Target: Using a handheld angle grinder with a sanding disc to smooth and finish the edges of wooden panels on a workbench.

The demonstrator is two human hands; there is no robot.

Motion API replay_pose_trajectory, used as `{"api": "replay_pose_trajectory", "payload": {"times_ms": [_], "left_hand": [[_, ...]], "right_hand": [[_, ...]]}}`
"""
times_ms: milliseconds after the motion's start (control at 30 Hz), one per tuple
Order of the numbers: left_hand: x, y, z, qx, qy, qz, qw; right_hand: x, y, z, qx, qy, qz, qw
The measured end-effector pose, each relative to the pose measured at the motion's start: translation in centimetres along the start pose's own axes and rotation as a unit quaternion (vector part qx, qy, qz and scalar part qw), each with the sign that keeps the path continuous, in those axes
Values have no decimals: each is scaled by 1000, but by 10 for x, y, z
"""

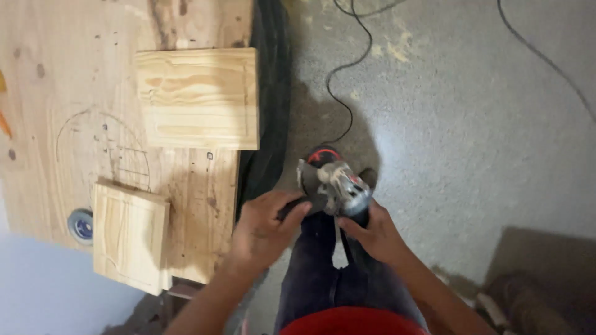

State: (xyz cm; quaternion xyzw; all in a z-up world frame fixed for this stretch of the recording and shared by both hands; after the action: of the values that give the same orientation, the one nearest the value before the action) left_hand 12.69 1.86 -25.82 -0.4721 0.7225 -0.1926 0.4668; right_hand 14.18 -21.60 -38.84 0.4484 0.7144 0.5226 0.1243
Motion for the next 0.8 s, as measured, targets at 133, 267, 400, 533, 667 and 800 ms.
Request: {"api": "replay_pose_trajectory", "payload": {"times_ms": [133,267,400,533,667,800], "left_hand": [[30,-13,-15,89,-109,204,969],[32,-12,-45,50,-91,206,973],[32,-11,-67,103,-98,243,960],[15,-11,-74,48,69,324,942],[-51,-26,-42,-78,121,368,919],[-120,20,81,-111,46,454,883]], "right_hand": [[28,-23,3,36,-127,-253,958],[53,-28,-14,50,-183,-250,950],[69,-14,-13,30,-214,-231,949],[69,-24,-8,122,-218,-217,944],[61,-37,3,64,-226,-254,938],[59,-40,34,-139,-215,-114,960]]}}
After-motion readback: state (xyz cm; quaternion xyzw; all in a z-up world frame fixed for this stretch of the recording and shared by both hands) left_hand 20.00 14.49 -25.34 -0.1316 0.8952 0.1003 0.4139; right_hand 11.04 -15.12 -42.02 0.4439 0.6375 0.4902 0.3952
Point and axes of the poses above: each hand's wrist, its own z-axis towards the middle knuckle, its own x-axis out of the palm, y = z × x, the point moved 3 cm from there along z, towards the middle knuckle, and after that the axes turned 4 degrees about y, right-handed, at the moved point
